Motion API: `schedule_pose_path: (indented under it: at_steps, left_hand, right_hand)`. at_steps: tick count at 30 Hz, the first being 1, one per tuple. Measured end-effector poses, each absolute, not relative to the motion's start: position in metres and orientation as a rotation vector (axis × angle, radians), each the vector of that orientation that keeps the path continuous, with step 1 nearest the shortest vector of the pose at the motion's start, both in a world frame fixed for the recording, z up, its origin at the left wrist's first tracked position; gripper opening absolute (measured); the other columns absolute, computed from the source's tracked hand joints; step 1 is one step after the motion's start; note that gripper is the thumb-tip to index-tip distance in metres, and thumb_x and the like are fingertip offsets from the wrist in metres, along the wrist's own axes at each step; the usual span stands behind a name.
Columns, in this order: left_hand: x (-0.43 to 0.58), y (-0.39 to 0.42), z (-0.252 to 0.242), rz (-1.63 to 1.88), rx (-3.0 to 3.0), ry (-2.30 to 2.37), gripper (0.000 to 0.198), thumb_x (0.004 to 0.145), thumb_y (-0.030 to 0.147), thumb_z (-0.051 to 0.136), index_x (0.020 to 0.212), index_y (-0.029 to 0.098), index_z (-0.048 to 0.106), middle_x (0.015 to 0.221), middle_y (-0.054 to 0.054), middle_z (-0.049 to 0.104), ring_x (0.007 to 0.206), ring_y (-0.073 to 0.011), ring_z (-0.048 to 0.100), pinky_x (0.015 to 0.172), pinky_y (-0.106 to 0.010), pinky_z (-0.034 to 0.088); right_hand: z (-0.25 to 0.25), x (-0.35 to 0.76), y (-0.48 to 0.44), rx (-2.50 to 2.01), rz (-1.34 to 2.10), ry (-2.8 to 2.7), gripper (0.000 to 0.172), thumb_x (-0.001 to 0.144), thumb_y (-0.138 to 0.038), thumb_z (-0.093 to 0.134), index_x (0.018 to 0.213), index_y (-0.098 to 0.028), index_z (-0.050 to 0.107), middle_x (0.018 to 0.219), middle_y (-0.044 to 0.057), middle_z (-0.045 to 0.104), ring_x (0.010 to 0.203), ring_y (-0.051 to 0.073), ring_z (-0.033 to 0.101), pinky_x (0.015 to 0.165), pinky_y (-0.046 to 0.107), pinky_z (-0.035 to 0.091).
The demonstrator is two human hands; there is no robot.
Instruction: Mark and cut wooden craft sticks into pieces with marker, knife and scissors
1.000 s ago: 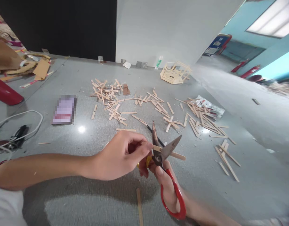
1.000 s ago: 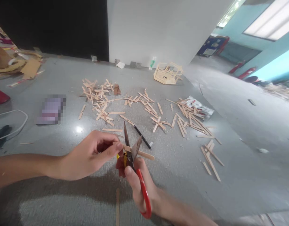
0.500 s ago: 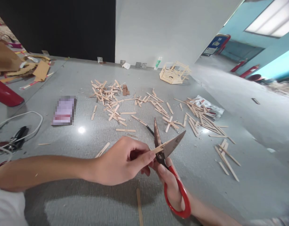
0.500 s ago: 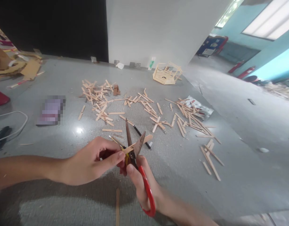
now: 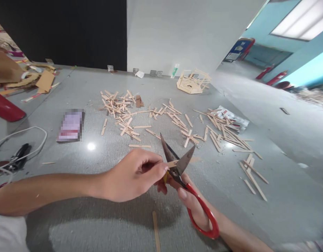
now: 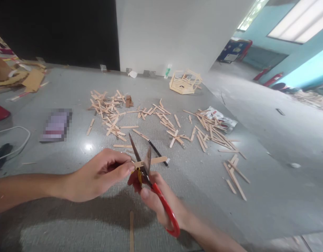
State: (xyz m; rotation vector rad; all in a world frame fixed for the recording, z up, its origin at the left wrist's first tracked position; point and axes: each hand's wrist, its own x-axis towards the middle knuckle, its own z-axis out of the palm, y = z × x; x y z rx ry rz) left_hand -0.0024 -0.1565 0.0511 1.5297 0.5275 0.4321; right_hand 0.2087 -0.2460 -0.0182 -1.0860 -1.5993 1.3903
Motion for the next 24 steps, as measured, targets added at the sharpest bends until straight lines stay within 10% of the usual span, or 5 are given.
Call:
schedule_pose_path:
  at_steps: [13, 24]
  left_hand:
    - [-0.006, -0.151, 0.053, 0.478, 1.69, 0.545, 0.037, 0.099, 0.018, 0.05, 0.065, 0.016, 0.063, 0.056, 0.007, 0.044, 0.051, -0.0063, 0.03, 0.048, -0.023, 0.021]
    - [-0.001, -0.158, 0.049, 0.463, 1.655, 0.578, 0.048, 0.107, 0.044, 0.048, 0.074, 0.015, 0.066, 0.075, -0.006, 0.074, 0.062, -0.0117, 0.059, 0.054, -0.023, 0.037]
  right_hand:
    - [-0.022, 0.206, -0.242, -1.033, 1.495, -1.522, 0.046, 0.104, -0.063, 0.042, 0.095, -0.021, 0.057, 0.083, 0.003, 0.052, 0.075, 0.018, 0.048, 0.07, 0.034, 0.044]
    - [-0.028, 0.187, -0.249, -0.976, 1.44, -1.256, 0.035, 0.106, -0.052, 0.046, 0.093, -0.021, 0.056, 0.085, 0.004, 0.056, 0.073, 0.018, 0.051, 0.068, 0.034, 0.047]
